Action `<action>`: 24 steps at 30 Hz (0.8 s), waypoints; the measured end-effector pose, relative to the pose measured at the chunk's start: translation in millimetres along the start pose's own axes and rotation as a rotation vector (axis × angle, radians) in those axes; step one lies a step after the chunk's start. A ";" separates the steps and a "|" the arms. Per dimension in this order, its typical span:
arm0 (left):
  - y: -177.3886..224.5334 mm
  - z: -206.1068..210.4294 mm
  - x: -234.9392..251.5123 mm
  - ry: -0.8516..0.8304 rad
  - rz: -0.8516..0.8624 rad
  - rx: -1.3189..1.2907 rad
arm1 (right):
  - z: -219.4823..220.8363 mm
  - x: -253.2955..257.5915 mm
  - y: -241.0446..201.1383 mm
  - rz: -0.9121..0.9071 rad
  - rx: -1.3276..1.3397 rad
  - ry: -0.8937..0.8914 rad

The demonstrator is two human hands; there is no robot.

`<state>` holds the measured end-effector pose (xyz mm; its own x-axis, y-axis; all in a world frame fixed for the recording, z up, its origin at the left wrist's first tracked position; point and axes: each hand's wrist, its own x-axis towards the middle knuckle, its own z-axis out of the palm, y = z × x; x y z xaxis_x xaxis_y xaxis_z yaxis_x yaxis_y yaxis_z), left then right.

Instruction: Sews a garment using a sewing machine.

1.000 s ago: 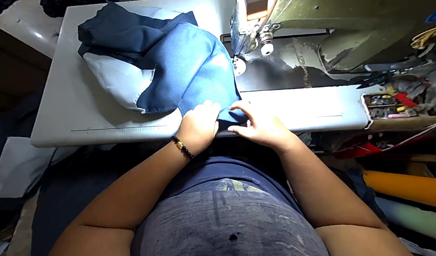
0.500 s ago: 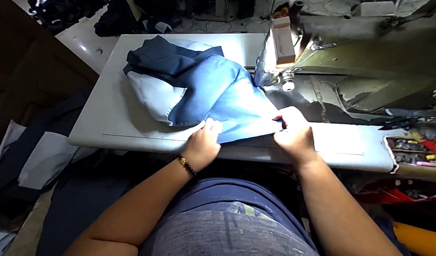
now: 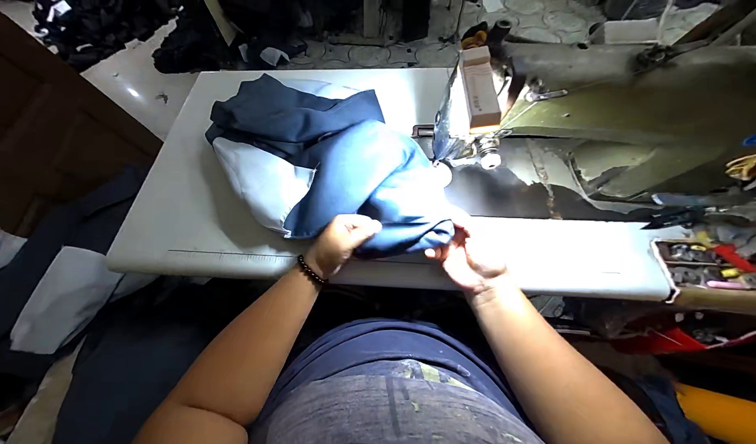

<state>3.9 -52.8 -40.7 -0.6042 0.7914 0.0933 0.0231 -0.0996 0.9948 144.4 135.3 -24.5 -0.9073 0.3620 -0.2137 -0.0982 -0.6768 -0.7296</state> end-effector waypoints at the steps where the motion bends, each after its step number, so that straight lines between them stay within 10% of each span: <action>1: 1.7 -4.0 -1.5 0.066 -0.068 -0.148 | -3.7 -0.5 2.2 0.021 -0.078 -0.083; 7: 29.9 -26.6 2.1 0.152 0.052 0.263 | -8.2 2.1 -9.8 -0.001 -0.675 -0.266; 11: 83.3 -10.7 7.5 -0.179 0.128 0.803 | 19.0 9.7 -33.3 -0.039 -1.066 -0.561; 15: 98.8 2.6 22.4 -0.414 -0.260 0.597 | 31.9 15.1 -39.2 0.012 -1.058 -0.594; 20: 85.5 -7.8 14.4 -0.395 -0.308 0.162 | 0.1 9.4 -41.6 0.246 -0.747 -0.492; 24: 88.1 -22.0 22.5 -0.824 -0.262 0.634 | -4.2 0.5 -49.9 0.338 -1.049 -0.715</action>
<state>-25.2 -57.1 48.0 0.0678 0.9295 -0.3625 0.5233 0.2763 0.8061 150.5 171.9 9.1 -0.8706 -0.3632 -0.3318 0.2435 0.2679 -0.9322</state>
